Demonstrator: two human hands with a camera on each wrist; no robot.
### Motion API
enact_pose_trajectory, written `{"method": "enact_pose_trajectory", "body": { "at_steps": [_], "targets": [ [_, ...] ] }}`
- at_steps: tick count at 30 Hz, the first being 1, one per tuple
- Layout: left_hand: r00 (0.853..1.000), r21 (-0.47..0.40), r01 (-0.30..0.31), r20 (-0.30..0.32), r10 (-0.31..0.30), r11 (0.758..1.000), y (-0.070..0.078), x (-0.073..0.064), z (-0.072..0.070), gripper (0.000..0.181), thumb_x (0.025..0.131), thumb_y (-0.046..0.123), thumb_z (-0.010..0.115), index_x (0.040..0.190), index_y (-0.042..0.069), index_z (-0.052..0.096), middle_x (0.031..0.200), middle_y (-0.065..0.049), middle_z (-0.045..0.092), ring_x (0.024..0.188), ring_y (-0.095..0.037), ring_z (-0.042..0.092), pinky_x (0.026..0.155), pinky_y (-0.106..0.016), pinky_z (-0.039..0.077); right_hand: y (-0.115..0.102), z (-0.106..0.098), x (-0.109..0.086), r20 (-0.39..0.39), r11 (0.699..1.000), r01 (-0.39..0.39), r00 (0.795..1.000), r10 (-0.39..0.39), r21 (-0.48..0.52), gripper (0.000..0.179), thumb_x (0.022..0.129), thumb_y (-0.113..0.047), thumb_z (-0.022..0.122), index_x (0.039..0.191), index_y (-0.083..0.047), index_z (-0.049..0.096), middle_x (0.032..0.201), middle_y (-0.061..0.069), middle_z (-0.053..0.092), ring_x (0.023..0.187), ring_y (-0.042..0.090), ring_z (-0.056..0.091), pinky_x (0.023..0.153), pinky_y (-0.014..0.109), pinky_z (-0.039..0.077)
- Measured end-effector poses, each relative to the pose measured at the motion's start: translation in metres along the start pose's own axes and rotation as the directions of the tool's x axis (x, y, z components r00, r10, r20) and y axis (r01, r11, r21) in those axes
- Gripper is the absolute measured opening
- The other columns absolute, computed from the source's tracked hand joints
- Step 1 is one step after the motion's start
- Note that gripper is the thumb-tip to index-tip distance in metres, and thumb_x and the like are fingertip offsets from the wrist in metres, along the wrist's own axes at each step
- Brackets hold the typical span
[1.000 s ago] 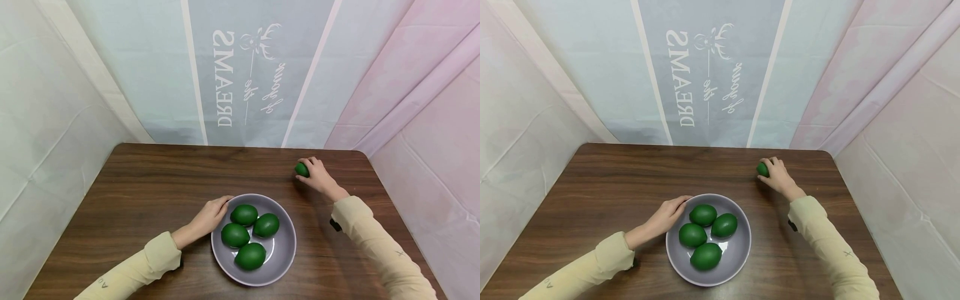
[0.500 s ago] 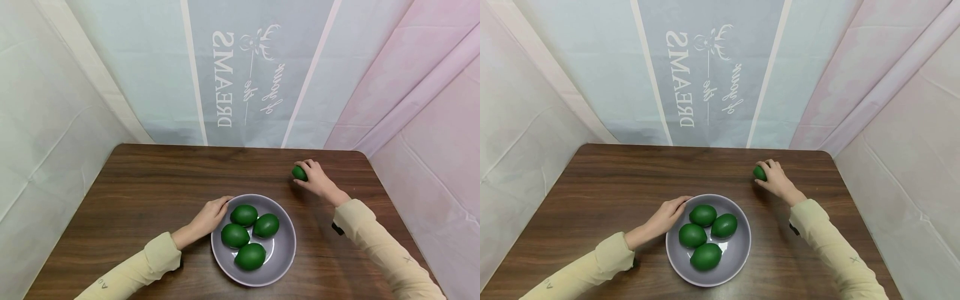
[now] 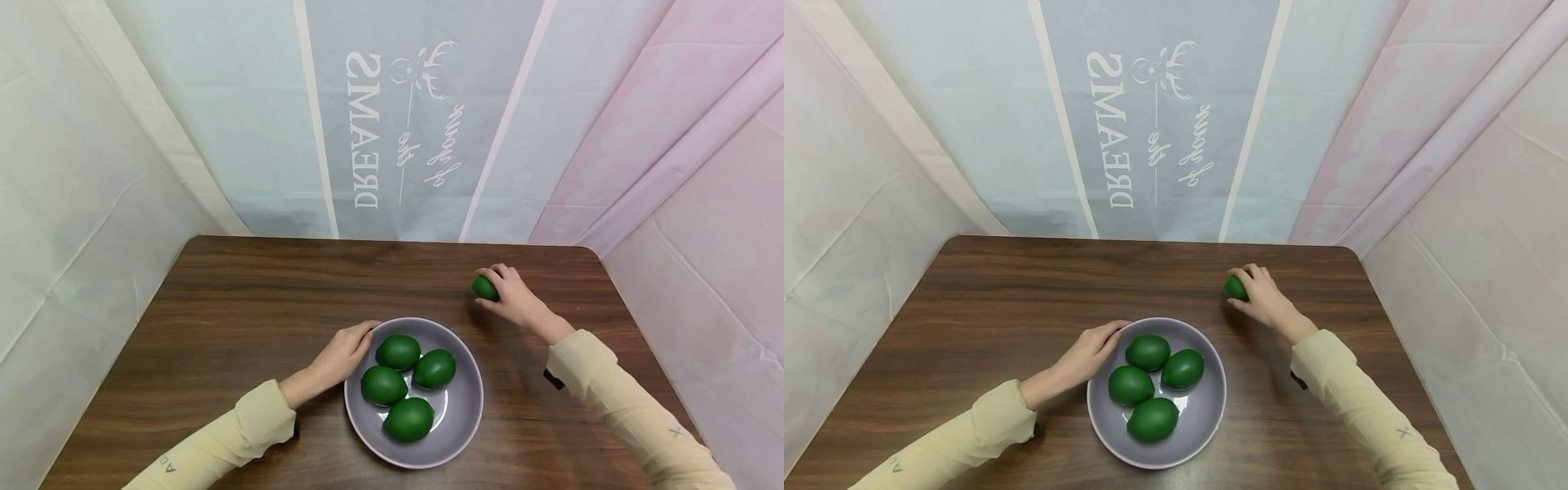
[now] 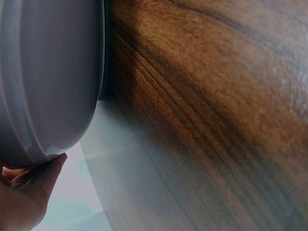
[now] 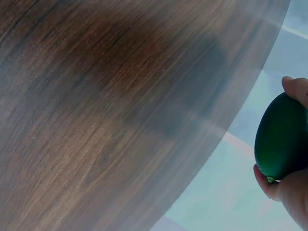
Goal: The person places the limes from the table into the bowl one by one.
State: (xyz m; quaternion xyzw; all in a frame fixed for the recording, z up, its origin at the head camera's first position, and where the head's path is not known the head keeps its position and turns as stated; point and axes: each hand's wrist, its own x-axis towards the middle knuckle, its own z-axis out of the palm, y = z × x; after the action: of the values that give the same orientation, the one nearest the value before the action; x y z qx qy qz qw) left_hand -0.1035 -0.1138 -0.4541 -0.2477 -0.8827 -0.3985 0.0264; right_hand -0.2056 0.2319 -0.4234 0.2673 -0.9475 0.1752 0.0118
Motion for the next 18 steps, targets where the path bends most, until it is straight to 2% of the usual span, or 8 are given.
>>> {"method": "enact_pose_trajectory", "body": {
  "at_steps": [8, 18],
  "targets": [
    [1.0, -0.006, -0.002, -0.003, 0.002, 1.0, 0.0, 0.0, 0.0, 0.024, 0.095, 0.006, 0.045, 0.115, 0.005, 0.058, 0.109, -0.008, 0.064, 0.103, -0.018, 0.059, 0.084, -0.035, 0.049, -0.009, -0.003, -0.003, -0.003, 0.999, 0.044, 0.999, -0.045, -0.007, 0.056, 0.079, -0.023, 0.071, 0.128, -0.008, 0.046, 0.115, 0.019, 0.043, 0.103, 0.037, 0.042, 0.078, 0.05, 0.045],
    [1.0, -0.005, -0.002, -0.002, 0.002, 1.0, 0.0, 0.0, 0.001, 0.024, 0.095, 0.006, 0.045, 0.115, 0.005, 0.058, 0.109, -0.008, 0.064, 0.102, -0.018, 0.059, 0.083, -0.035, 0.049, -0.018, -0.003, -0.006, -0.043, 0.994, 0.107, 0.993, -0.108, -0.012, 0.056, 0.076, -0.02, 0.074, 0.125, -0.007, 0.049, 0.112, 0.019, 0.045, 0.098, 0.036, 0.044, 0.075, 0.048, 0.046]
  ]
}}
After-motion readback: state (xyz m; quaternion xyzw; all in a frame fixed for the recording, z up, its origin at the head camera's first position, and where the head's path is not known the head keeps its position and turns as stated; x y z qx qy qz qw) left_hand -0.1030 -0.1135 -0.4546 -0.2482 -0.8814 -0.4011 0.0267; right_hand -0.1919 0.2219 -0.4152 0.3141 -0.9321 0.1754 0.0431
